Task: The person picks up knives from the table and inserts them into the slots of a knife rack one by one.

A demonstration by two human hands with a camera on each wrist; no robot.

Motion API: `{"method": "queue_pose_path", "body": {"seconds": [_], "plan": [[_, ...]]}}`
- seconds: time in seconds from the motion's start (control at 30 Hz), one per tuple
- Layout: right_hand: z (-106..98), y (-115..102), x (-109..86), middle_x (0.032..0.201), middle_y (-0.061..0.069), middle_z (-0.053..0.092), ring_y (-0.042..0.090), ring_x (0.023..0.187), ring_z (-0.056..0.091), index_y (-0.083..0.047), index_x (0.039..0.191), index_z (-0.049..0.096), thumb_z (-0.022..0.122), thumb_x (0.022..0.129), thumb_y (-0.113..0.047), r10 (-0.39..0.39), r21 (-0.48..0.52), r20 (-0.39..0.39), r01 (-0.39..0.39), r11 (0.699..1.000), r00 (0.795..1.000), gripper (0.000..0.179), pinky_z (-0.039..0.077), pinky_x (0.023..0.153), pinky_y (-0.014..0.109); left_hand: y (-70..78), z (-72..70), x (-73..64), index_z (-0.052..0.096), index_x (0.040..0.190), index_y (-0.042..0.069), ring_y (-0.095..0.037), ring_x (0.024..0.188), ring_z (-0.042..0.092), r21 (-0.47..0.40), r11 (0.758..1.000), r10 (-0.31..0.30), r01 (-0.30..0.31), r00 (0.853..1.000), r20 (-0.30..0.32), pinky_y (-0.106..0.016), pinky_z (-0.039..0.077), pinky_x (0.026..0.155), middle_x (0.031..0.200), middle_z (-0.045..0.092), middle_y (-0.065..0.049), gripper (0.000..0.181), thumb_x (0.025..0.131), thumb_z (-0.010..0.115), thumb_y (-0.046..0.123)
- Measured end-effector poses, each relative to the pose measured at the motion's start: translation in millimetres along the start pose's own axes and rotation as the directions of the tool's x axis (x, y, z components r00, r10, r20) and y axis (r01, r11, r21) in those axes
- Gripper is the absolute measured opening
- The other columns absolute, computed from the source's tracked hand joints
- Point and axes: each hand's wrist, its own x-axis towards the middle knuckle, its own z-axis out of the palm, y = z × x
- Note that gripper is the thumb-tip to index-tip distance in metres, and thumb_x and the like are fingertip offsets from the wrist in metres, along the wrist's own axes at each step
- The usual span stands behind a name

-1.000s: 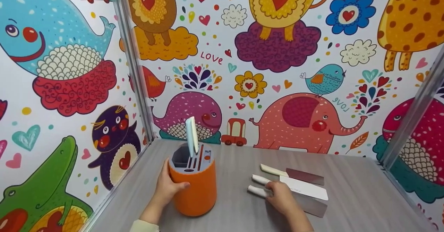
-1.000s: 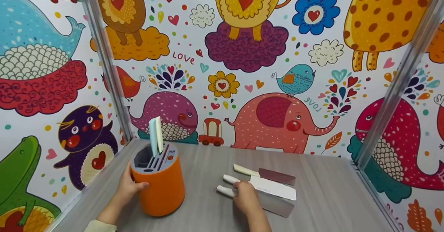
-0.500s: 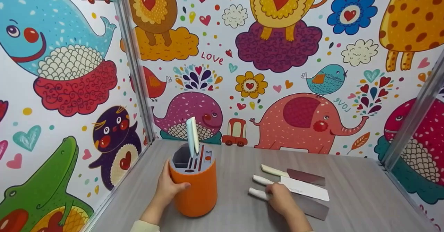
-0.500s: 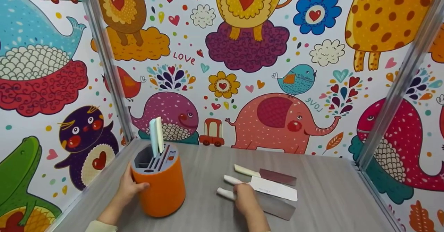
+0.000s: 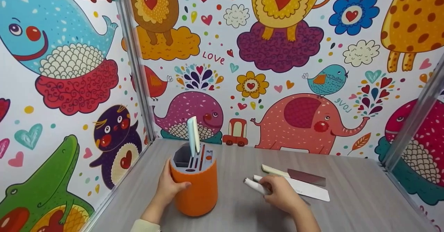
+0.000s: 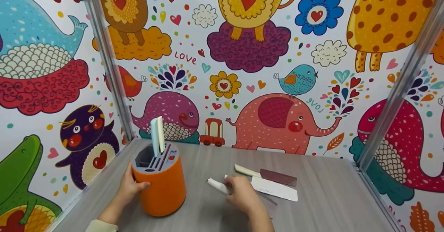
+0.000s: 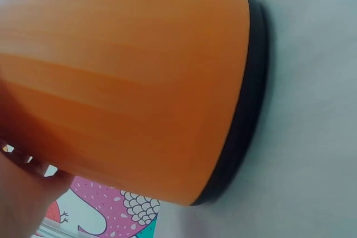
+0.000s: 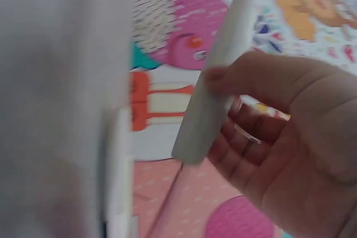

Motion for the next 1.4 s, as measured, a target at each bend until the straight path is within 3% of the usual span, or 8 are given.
{"method": "queue_pose_path", "body": {"seconds": [0.2,0.53,0.93,1.03,1.17,1.23,1.33,1.4], "plan": [[-19.9,-19.4,-9.1,0.099,-0.003,0.071,0.009,0.087,0.067,-0.017,0.110,0.076,0.086,0.079,0.002,-0.043,0.265,-0.216,0.101,0.959,0.975,0.037,0.061,0.078,0.025,1.2,-0.5,-1.4,0.037,0.158,0.010,-0.025,0.130,0.060,0.018,1.000,-0.003,0.003,1.000,-0.002,-0.017,0.045,0.110,0.150,0.060,-0.011,0.102,0.079,0.095,0.037],[-26.2,-24.4,-13.3,0.098,0.000,0.076,0.009,0.090,0.076,0.016,0.114,0.065,0.073,0.080,0.023,0.132,0.668,-0.447,0.233,0.706,0.885,0.035,0.065,0.079,0.024,0.2,1.6,0.2,0.037,0.158,0.008,-0.019,0.125,0.061,0.008,1.000,0.018,-0.018,1.000,-0.008,-0.018,0.047,0.109,0.146,0.062,-0.011,0.109,0.074,0.096,0.043],[-22.5,-33.3,-11.1,0.101,0.003,0.075,0.012,0.090,0.075,0.013,0.116,0.067,0.076,0.081,0.020,0.149,0.662,-0.415,0.186,0.726,0.897,0.037,0.065,0.080,0.026,3.7,6.4,-2.6,0.029,0.164,0.009,-0.020,0.134,0.055,-0.058,0.997,0.048,-0.051,0.998,-0.047,-0.012,0.041,0.111,0.158,0.051,-0.013,0.103,0.082,0.089,0.028],[-20.5,-35.9,-10.8,0.101,0.003,0.075,0.013,0.089,0.074,0.012,0.116,0.067,0.076,0.082,0.018,0.139,0.668,-0.403,0.187,0.721,0.905,0.035,0.065,0.078,0.025,11.1,10.6,-4.8,0.034,0.160,0.001,-0.015,0.138,0.051,-0.026,0.964,0.254,-0.264,0.948,-0.189,-0.013,0.038,0.116,0.157,0.048,-0.020,0.092,0.082,0.078,0.018],[-19.3,-38.0,-9.9,0.102,0.004,0.075,0.014,0.088,0.074,0.010,0.116,0.068,0.077,0.084,0.017,0.127,0.663,-0.389,0.181,0.726,0.912,0.034,0.064,0.078,0.025,45.3,19.4,-7.6,0.049,0.139,-0.014,-0.010,0.135,0.053,0.124,0.840,0.529,-0.528,0.748,-0.402,-0.019,0.040,0.121,0.139,0.053,-0.028,0.066,0.079,0.067,0.005],[-19.5,-38.0,-9.1,0.103,0.006,0.075,0.015,0.089,0.074,0.010,0.116,0.068,0.077,0.084,0.016,0.126,0.657,-0.390,0.180,0.732,0.912,0.034,0.064,0.078,0.025,72.4,29.1,-12.0,0.051,0.129,-0.019,-0.013,0.128,0.058,0.068,0.780,0.581,-0.621,0.680,-0.448,-0.024,0.049,0.115,0.129,0.055,-0.028,0.053,0.078,0.061,-0.006],[-19.2,-37.4,-8.1,0.104,0.009,0.075,0.017,0.089,0.074,0.009,0.117,0.069,0.079,0.084,0.014,0.130,0.649,-0.392,0.174,0.741,0.911,0.034,0.065,0.079,0.025,111.1,51.4,-23.3,0.053,0.119,-0.017,-0.020,0.110,0.065,-0.079,0.721,0.597,-0.688,0.675,-0.434,-0.026,0.060,0.100,0.114,0.056,-0.023,0.039,0.080,0.055,-0.017],[-17.8,-37.6,-7.1,0.104,0.012,0.075,0.017,0.088,0.074,0.009,0.117,0.069,0.079,0.084,0.014,0.128,0.644,-0.387,0.168,0.746,0.913,0.035,0.065,0.077,0.025,131.7,68.5,-30.0,0.056,0.117,-0.013,-0.024,0.103,0.066,-0.170,0.717,0.585,-0.676,0.717,-0.379,-0.028,0.064,0.092,0.110,0.057,-0.021,0.036,0.082,0.054,-0.020]]}}
